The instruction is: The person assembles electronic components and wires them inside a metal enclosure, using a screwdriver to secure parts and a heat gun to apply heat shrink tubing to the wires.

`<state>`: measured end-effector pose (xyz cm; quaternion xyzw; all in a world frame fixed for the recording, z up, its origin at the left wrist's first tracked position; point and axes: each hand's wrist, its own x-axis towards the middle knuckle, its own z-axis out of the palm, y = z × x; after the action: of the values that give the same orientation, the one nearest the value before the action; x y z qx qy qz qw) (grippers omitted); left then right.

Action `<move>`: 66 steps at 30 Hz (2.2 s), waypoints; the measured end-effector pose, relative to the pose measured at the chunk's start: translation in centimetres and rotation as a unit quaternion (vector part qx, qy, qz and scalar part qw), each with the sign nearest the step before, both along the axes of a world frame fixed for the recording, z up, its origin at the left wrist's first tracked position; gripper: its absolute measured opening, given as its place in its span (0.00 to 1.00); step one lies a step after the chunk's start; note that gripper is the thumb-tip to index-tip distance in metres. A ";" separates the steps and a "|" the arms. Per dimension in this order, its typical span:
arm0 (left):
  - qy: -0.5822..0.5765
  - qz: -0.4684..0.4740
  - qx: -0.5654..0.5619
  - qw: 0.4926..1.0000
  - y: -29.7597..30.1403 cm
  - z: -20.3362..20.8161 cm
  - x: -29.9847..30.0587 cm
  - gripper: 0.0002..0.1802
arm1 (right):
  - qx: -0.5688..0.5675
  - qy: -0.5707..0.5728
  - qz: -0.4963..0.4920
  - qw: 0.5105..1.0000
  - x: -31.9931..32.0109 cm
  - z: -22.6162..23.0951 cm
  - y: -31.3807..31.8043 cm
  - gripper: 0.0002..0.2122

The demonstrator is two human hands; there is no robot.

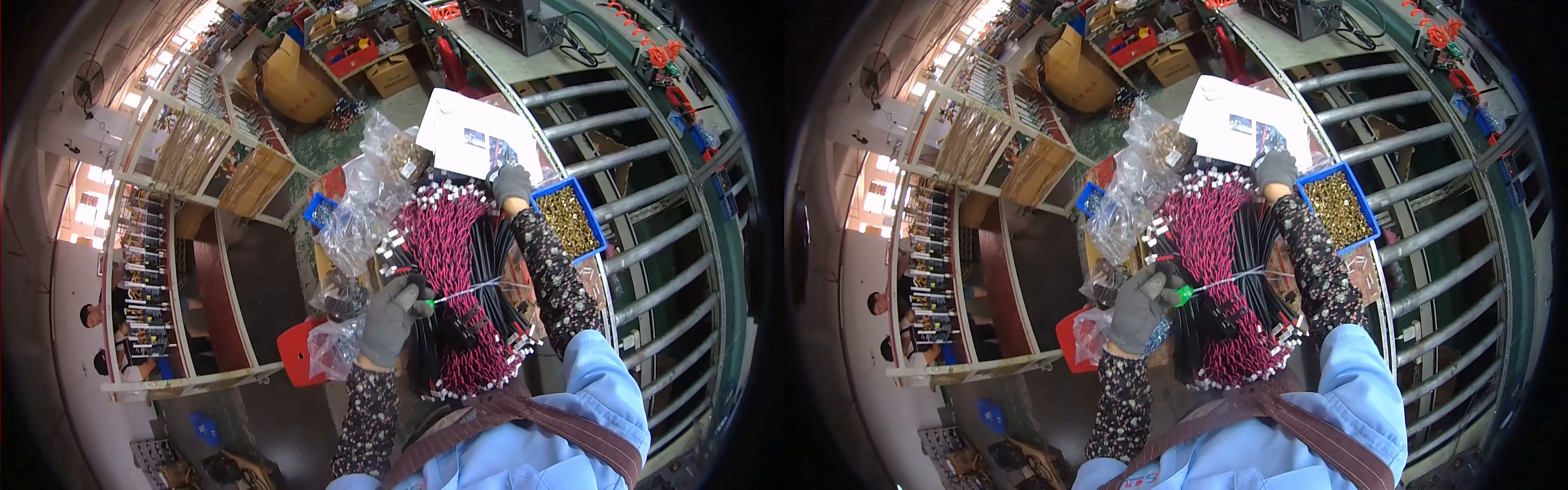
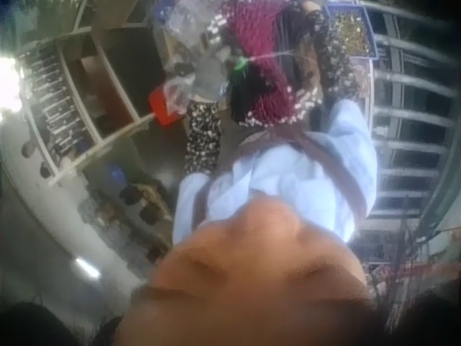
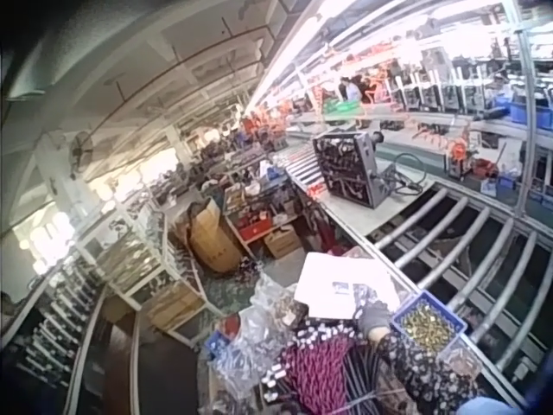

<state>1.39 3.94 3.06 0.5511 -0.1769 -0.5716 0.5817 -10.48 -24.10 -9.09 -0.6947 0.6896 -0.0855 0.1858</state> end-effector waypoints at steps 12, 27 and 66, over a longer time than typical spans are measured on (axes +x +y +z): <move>0.021 -0.150 -0.012 0.988 -1.0 0.2 -0.2 0.21 | 0.300 -0.540 0.507 0.601 -3.3 9.6 13.2 0.24; -0.204 -0.283 -0.061 0.935 -0.2 -2.5 -4.4 0.28 | 0.062 -0.716 0.055 0.693 -8.8 7.0 26.6 0.15; -0.509 0.083 -0.005 0.857 21.4 -1.5 0.7 0.43 | 0.433 -0.401 0.473 0.654 4.1 13.9 29.0 0.16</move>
<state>2.12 25.36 1.61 0.7751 -0.4044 -0.1600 0.4583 -6.36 4.88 4.80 -0.6658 0.0845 0.0526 0.7394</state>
